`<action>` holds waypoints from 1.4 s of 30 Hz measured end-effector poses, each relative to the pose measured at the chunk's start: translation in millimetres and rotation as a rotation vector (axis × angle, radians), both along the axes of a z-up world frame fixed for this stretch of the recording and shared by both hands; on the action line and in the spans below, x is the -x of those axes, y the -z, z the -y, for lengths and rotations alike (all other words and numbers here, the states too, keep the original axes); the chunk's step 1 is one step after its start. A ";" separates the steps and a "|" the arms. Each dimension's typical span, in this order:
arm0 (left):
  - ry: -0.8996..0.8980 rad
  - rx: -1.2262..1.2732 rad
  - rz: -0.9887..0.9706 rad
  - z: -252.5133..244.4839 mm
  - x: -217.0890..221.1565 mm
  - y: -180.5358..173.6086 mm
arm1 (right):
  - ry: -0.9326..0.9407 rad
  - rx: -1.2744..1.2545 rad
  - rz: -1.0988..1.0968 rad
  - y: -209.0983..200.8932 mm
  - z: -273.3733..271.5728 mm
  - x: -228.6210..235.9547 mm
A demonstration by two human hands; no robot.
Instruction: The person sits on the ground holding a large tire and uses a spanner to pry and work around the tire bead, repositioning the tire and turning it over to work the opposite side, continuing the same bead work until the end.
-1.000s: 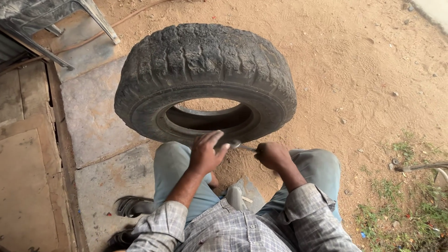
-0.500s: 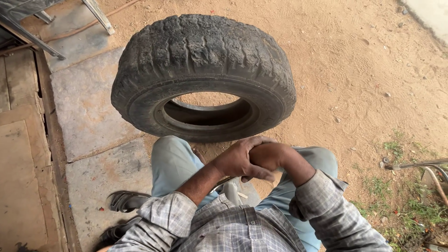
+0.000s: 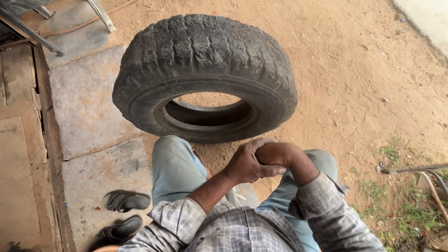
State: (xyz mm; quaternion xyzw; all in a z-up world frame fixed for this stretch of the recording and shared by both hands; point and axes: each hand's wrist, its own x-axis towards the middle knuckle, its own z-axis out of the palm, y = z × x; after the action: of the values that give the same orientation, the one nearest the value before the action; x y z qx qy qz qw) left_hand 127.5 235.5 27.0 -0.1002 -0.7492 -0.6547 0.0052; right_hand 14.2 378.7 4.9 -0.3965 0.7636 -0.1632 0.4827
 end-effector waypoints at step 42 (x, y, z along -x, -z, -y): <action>-0.588 -1.248 0.448 78.7 131.3 195.6 | 1.211 0.424 -0.597 58.4 9.2 79.2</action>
State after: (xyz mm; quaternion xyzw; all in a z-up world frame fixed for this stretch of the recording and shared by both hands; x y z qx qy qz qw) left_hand -3.8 156.8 -168.6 0.2637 -0.2151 -0.9366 0.0836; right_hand -65.0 369.5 -53.5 -0.0153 0.9015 -0.4324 -0.0105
